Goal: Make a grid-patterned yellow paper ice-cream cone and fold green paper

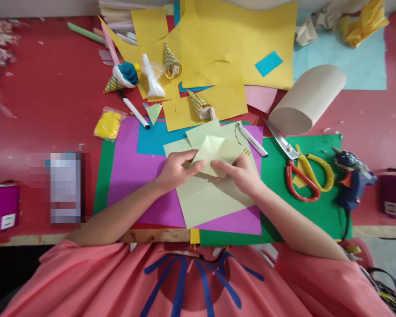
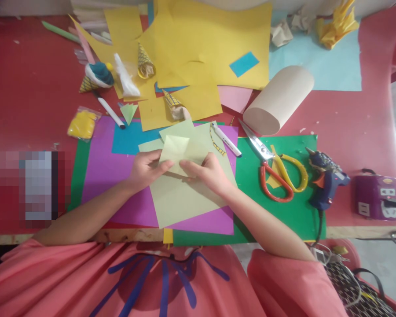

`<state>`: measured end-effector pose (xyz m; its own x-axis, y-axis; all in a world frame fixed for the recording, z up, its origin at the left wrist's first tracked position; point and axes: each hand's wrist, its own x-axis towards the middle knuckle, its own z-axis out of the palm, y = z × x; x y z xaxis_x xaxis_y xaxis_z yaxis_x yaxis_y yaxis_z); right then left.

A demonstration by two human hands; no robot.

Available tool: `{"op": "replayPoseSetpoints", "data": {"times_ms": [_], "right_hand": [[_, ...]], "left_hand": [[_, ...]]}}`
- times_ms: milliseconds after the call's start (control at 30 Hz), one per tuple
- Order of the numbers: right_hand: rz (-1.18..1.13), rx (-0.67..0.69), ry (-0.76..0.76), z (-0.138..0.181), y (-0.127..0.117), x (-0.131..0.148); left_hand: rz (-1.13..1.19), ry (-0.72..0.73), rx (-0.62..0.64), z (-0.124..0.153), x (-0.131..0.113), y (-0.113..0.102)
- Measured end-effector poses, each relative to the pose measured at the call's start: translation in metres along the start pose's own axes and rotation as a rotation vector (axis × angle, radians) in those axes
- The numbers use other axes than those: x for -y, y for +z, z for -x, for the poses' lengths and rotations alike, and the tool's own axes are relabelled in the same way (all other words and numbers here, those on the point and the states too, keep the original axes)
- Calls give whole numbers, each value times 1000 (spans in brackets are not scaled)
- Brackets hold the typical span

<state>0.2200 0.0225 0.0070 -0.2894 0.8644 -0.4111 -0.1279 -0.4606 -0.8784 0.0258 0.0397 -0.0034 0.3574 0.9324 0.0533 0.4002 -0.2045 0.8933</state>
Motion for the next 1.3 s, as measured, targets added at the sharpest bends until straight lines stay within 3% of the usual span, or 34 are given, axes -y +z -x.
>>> {"op": "replayPoseSetpoints", "data": {"times_ms": [167, 367, 467, 633, 767, 967, 1067, 1200, 1300], "right_hand": [[-86, -11, -41, 0, 1, 0], [-111, -16, -16, -1, 1, -3], [-93, -5, -36, -3, -1, -6], [-55, 41, -109, -7, -7, -7], [-7, -29, -133, -10, -11, -7], [-144, -25, -155, -11, -13, -3], [5, -36, -216, -9, -13, 1], [275, 26, -237, -7, -10, 5], [376, 60, -263, -7, -7, 5]], "left_hand": [[-33, 67, -11, -1, -2, 2], [-12, 284, -43, -2, 5, 3], [27, 380, 4, -3, 7, 2], [114, 356, 33, -5, 5, 0], [115, 327, 1, -3, 6, -2], [123, 301, -45, -2, 4, -4], [36, 363, -86, -2, 2, 0], [-92, 509, -20, -3, 2, 5], [-148, 480, -61, -2, 3, 6]]}}
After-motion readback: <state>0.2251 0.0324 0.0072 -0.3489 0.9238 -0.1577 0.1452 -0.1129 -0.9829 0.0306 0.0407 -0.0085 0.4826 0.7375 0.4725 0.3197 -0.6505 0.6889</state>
